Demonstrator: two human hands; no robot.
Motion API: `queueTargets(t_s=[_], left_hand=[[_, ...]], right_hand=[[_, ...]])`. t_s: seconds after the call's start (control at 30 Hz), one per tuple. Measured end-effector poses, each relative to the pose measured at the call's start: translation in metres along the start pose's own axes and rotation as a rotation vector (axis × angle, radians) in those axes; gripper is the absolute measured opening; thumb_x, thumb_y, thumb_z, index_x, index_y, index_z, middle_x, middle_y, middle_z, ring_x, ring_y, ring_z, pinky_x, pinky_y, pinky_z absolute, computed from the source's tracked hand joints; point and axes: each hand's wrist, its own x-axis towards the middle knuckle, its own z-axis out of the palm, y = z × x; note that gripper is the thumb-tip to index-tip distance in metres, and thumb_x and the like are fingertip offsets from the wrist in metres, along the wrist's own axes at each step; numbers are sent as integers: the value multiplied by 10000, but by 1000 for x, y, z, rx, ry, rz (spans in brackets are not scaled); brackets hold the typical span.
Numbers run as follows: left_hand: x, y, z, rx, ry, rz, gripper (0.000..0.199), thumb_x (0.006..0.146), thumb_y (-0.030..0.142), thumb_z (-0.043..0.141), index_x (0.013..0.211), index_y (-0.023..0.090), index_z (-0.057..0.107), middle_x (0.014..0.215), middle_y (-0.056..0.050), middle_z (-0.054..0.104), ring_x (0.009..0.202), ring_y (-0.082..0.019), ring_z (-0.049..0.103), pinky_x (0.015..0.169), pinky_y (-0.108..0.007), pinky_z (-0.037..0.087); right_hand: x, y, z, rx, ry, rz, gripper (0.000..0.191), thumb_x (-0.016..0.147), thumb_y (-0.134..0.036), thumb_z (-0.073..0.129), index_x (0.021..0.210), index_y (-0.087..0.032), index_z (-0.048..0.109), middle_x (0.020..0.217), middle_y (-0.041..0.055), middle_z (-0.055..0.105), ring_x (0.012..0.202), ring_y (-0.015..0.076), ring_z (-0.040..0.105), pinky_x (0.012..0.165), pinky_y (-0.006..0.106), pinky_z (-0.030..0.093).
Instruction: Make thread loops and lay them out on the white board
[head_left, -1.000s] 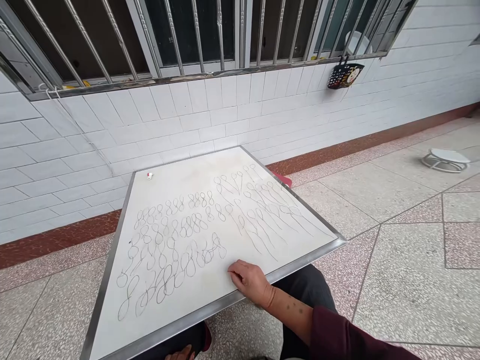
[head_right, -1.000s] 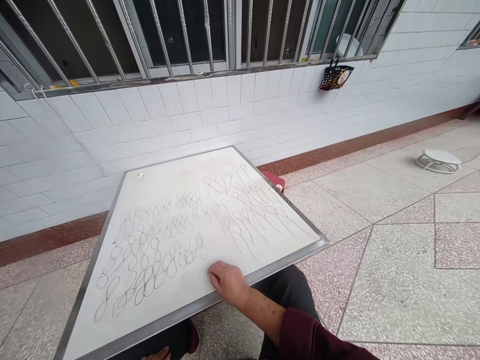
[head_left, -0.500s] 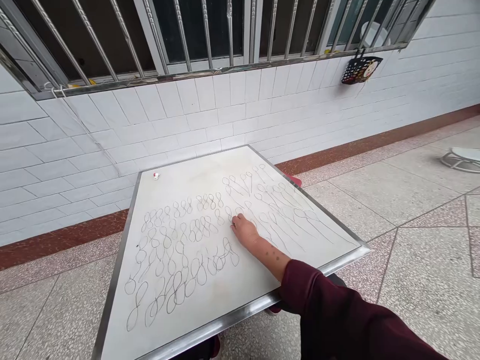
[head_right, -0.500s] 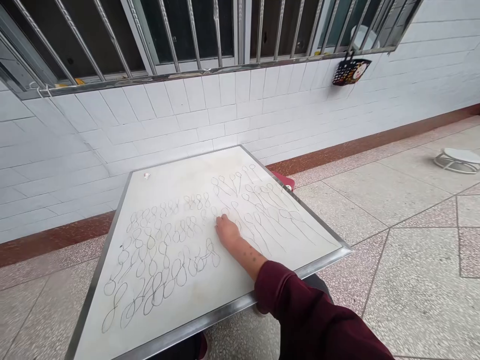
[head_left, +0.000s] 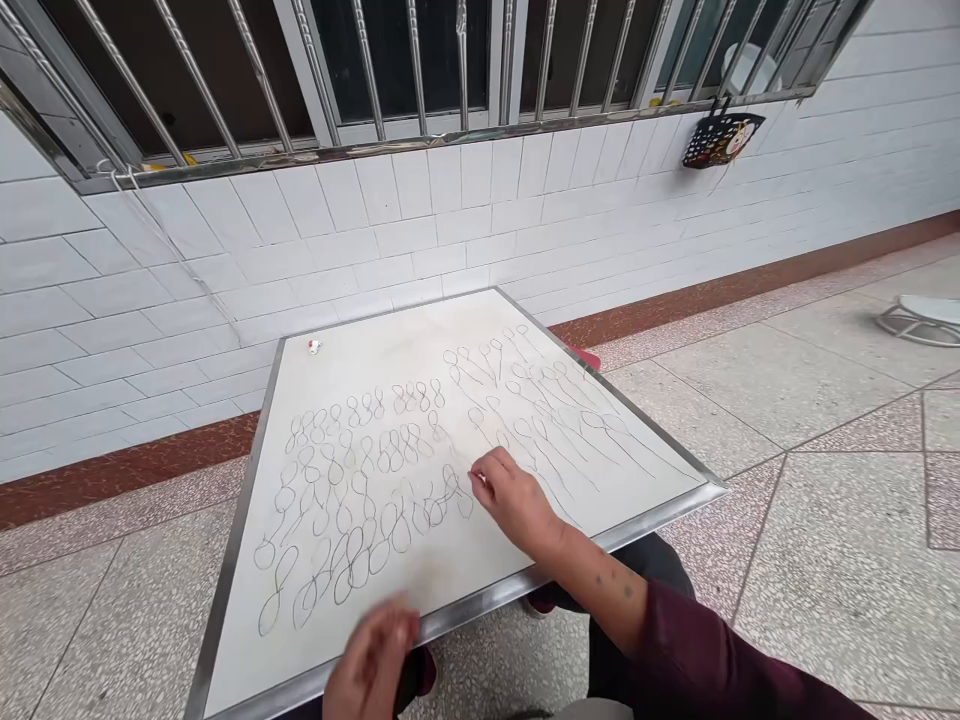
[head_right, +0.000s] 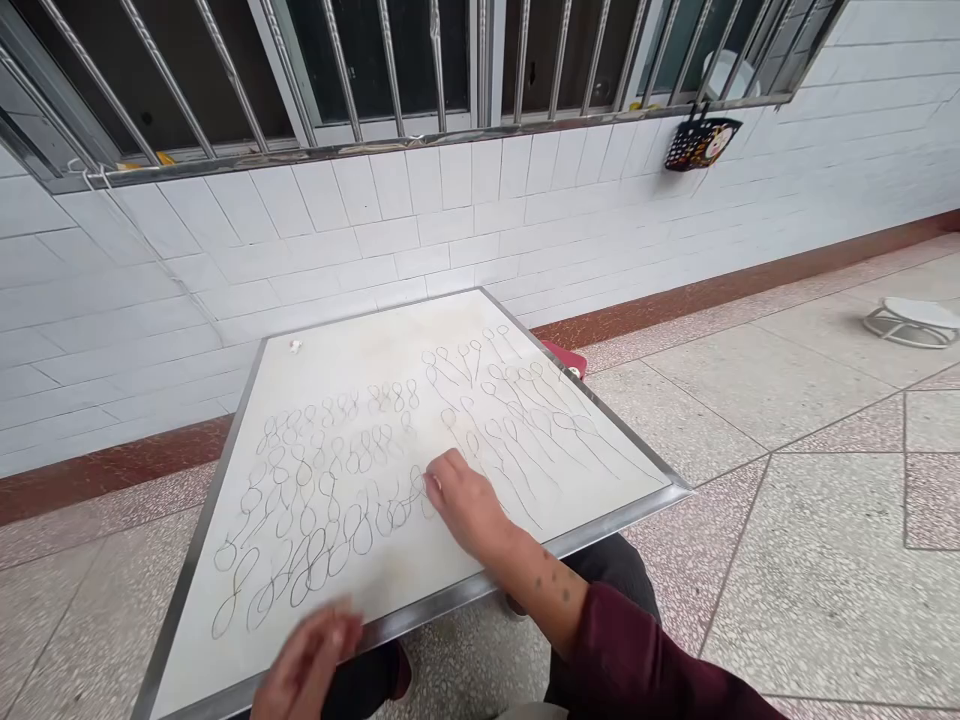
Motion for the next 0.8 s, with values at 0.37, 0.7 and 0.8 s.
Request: queueTargets(t_s=[0.37,0.7,0.8], left_hand=[[-14,70,64,-555,-108,-30,523,748,376,822,1219,188,694,1168,-128,737,1084,-262,689,980,-428,521],[-39,76,59,-608,-75,-16,453,672,301,885,1086,189,739,1033,-86,773,802,-144,708,740,-264,558],[-46,77,59,-615,-102,-33,455,654,282,896,1070,187,737,992,-78,779,775,-123,690,731,-241,545]], right_hand=[[-91,-24,-35,119,236,-644,181,1037,-192,420,961,-172,583,831,33,571,633,116,513,450,224,362],[-118,-34,-55,144,248,-707,186,1037,-192,429,958,-167,595,802,33,592,660,134,544,481,238,392],[-124,-32,-57,344,153,-597,140,1029,-273,489,1026,-181,595,900,48,616,691,126,574,543,227,455]])
